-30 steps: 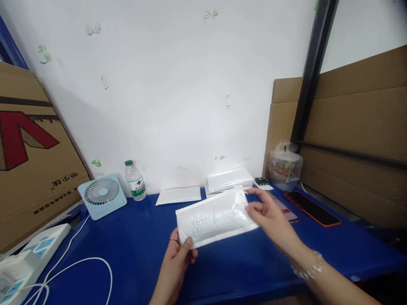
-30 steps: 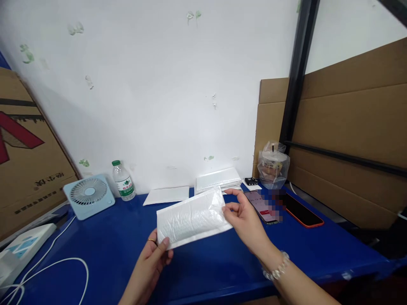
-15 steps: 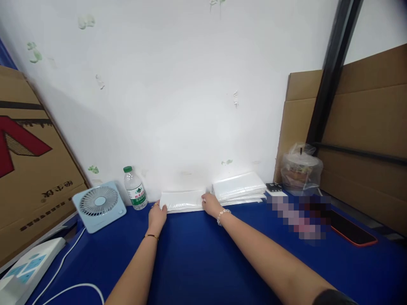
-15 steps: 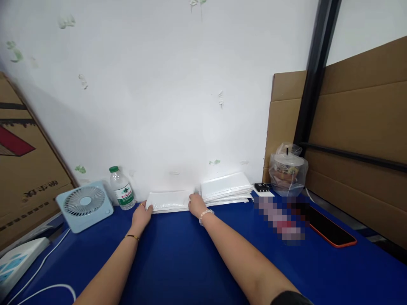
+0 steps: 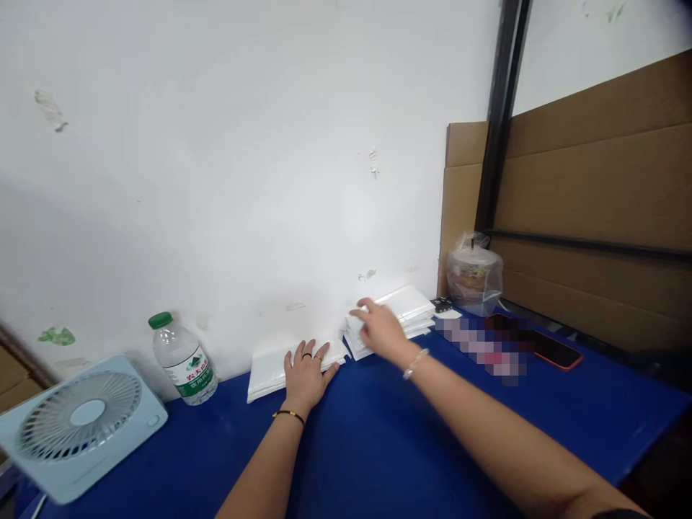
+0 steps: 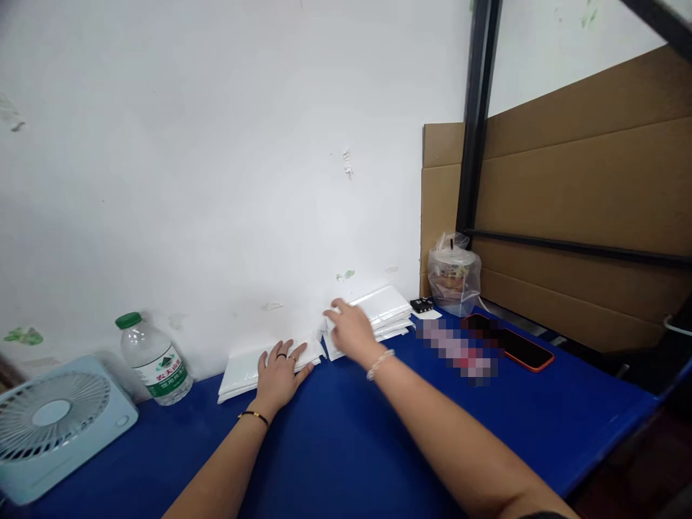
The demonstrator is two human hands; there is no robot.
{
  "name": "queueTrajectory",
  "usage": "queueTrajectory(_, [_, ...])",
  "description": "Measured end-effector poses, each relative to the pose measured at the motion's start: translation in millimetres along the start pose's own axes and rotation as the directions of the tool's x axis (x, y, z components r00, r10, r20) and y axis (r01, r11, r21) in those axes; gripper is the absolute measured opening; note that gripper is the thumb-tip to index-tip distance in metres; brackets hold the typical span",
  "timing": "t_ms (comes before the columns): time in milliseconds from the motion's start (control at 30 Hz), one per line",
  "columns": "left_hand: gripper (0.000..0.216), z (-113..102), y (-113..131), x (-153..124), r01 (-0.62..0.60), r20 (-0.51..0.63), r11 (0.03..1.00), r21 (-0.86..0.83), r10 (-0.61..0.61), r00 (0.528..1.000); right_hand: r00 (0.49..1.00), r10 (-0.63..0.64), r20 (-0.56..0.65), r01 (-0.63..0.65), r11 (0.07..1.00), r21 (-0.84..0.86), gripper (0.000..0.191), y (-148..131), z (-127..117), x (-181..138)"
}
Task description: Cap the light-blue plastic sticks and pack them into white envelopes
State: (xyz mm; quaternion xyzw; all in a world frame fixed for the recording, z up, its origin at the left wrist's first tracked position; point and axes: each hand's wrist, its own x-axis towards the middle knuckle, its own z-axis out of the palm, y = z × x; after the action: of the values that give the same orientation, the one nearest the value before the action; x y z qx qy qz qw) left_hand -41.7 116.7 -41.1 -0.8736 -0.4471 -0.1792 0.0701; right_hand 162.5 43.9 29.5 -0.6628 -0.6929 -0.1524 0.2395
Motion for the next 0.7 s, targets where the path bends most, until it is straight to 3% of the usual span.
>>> queueTrajectory(67, [0.056, 3, -1, 0, 0.003, -0.016, 1.0, -0.009, -0.004, 1.0, 0.998, 0.056, -0.02, -0.058, 0.993, -0.103, 0.059, 42, -13, -4])
queueTrajectory(167, [0.057, 1, 0, -2, 0.02, -0.019, 1.0, -0.02, -0.021, 1.0, 0.976, 0.146, 0.162, -0.109, 0.971, -0.214, 0.068, 94, -18, -11])
queueTrajectory(233, [0.057, -2, 1, -2, 0.028, -0.008, 0.999, -0.027, -0.028, 1.0, 0.949, 0.134, 0.284, -0.08, 0.978, -0.194, 0.072, 113, -19, -13])
queueTrajectory(533, [0.053, -11, 9, -2, 0.07, 0.018, 0.995, -0.069, -0.069, 0.997, 0.903, -0.132, 0.41, 0.128, 0.991, 0.036, 0.047, 161, -38, 8])
queueTrajectory(700, [0.054, -16, 15, -2, 0.111, 0.052, 0.989, -0.097, -0.106, 0.993, 0.843, -0.334, 0.421, 0.319, 0.942, 0.108, 0.037, 182, -38, 22])
